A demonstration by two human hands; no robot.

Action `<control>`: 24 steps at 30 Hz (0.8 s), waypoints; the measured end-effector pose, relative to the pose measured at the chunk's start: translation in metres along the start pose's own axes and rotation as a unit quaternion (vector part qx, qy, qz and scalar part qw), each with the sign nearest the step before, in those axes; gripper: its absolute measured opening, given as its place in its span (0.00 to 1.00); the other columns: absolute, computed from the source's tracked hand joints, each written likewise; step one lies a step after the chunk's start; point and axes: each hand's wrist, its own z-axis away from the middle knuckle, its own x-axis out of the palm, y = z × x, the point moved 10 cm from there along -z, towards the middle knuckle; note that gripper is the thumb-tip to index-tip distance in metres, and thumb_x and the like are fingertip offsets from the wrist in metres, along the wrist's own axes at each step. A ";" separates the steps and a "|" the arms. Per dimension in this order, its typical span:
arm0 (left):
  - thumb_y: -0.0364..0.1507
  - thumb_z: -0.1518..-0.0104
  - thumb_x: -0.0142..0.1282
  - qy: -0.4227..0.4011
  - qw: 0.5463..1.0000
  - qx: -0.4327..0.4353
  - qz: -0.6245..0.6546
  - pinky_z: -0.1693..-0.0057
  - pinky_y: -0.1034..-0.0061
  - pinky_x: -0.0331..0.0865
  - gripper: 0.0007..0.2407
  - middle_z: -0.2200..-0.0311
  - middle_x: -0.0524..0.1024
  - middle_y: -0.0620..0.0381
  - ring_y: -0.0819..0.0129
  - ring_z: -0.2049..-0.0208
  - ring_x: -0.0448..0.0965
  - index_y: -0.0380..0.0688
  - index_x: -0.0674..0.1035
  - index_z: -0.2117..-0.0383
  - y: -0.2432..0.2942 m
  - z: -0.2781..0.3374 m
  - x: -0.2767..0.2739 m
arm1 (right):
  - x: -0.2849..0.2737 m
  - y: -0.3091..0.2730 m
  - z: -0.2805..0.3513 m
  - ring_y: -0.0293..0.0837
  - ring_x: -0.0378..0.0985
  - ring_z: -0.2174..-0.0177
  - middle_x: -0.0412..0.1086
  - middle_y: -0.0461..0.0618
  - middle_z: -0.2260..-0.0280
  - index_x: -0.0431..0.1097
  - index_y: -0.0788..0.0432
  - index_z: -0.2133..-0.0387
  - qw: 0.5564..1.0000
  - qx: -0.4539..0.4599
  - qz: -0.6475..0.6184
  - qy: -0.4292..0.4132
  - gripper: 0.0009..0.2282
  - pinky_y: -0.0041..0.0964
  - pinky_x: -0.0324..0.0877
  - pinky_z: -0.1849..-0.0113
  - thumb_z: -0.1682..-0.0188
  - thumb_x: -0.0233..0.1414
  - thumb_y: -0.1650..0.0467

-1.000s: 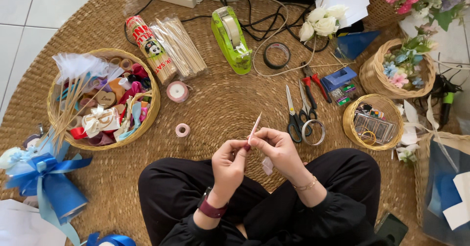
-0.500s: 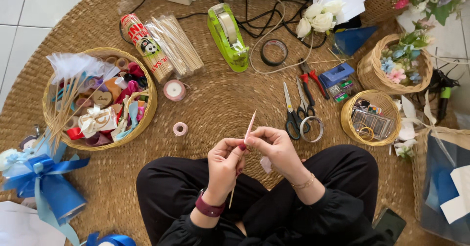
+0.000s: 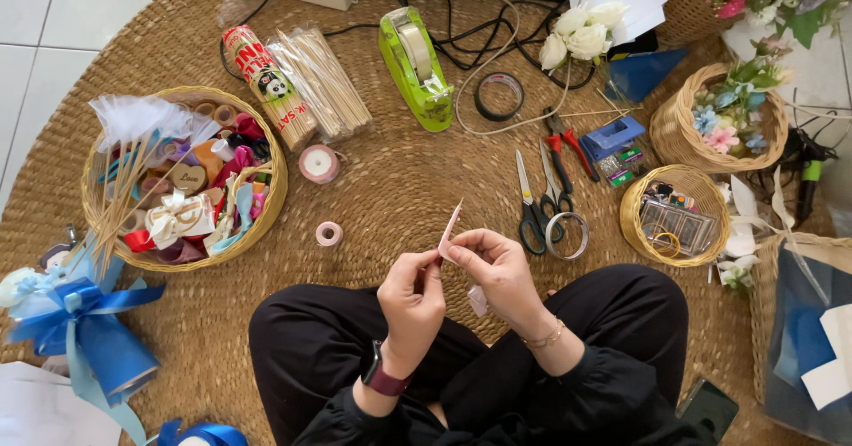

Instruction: The person sits on a woven mat and wraps a pink ribbon around a thin wooden stick. They use their hands to secure the ribbon and then use scissors to cut the excess ribbon.

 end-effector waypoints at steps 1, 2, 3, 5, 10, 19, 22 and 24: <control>0.19 0.46 0.51 0.000 1.000 0.000 0.000 0.64 0.80 0.68 0.03 0.75 0.75 0.56 0.70 0.75 0.74 0.38 0.78 0.71 -0.004 0.002 0.000 | -0.001 0.001 -0.001 0.31 0.69 0.77 0.74 0.48 0.76 0.73 0.65 0.72 1.000 0.000 0.000 0.000 0.03 0.21 0.63 0.73 0.57 0.58 0.77; 0.19 0.46 0.52 -0.007 0.995 -0.068 0.071 0.64 0.83 0.69 0.03 0.74 0.77 0.56 0.74 0.74 0.75 0.38 0.79 0.70 -0.022 0.005 0.003 | 0.000 0.003 -0.001 0.30 0.67 0.78 0.73 0.49 0.76 0.72 0.65 0.72 1.000 0.004 -0.012 -0.012 0.02 0.21 0.61 0.75 0.57 0.57 0.77; 0.19 0.46 0.54 -0.013 0.980 -0.137 0.141 0.64 0.85 0.70 0.03 0.74 0.78 0.56 0.77 0.73 0.76 0.37 0.80 0.70 -0.040 0.010 0.008 | 0.001 0.004 -0.002 0.30 0.64 0.80 0.73 0.49 0.77 0.72 0.65 0.72 0.999 0.009 -0.023 -0.024 0.02 0.21 0.58 0.76 0.57 0.57 0.78; 0.17 0.46 0.53 -0.019 0.955 -0.191 0.227 0.75 0.85 0.62 0.03 0.78 0.78 0.51 0.78 0.84 0.68 0.34 0.79 0.70 -0.068 0.018 0.017 | 0.000 0.006 -0.004 0.28 0.62 0.83 0.69 0.47 0.80 0.72 0.66 0.71 1.000 0.007 -0.013 -0.003 0.04 0.18 0.55 0.80 0.58 0.58 0.77; 0.16 0.45 0.52 -0.040 0.849 -0.328 0.412 0.88 0.85 0.50 0.01 0.83 0.75 0.42 0.78 0.97 0.56 0.30 0.76 0.70 -0.090 0.029 0.036 | 0.000 0.002 -0.005 0.26 0.57 0.88 0.65 0.47 0.84 0.72 0.69 0.70 1.000 0.019 -0.015 0.003 0.06 0.16 0.50 0.86 0.59 0.59 0.77; 0.16 0.45 0.51 -0.101 0.716 -0.439 0.533 0.89 0.91 0.47 0.01 0.83 0.73 0.40 0.79 0.96 0.55 0.31 0.75 0.70 -0.110 0.049 0.063 | 0.021 -0.040 0.005 0.25 0.51 0.88 0.57 0.41 0.89 0.75 0.69 0.70 0.998 -0.008 0.031 -0.052 0.04 0.17 0.46 0.85 0.56 0.55 0.77; 0.16 0.45 0.51 -0.104 0.711 -0.444 0.535 0.89 0.91 0.48 0.01 0.82 0.73 0.38 0.80 0.96 0.55 0.30 0.75 0.70 -0.109 0.049 0.063 | 0.025 -0.054 0.010 0.25 0.50 0.88 0.55 0.40 0.90 0.75 0.68 0.73 0.998 -0.027 0.037 -0.053 0.03 0.18 0.46 0.85 0.55 0.55 0.78; 0.16 0.45 0.51 -0.098 0.717 -0.443 0.530 0.90 0.91 0.48 0.01 0.82 0.74 0.37 0.79 0.96 0.55 0.29 0.75 0.69 -0.110 0.049 0.061 | 0.031 -0.068 0.022 0.25 0.49 0.88 0.53 0.39 0.92 0.76 0.68 0.74 0.998 -0.019 0.041 -0.044 0.03 0.17 0.45 0.85 0.55 0.54 0.78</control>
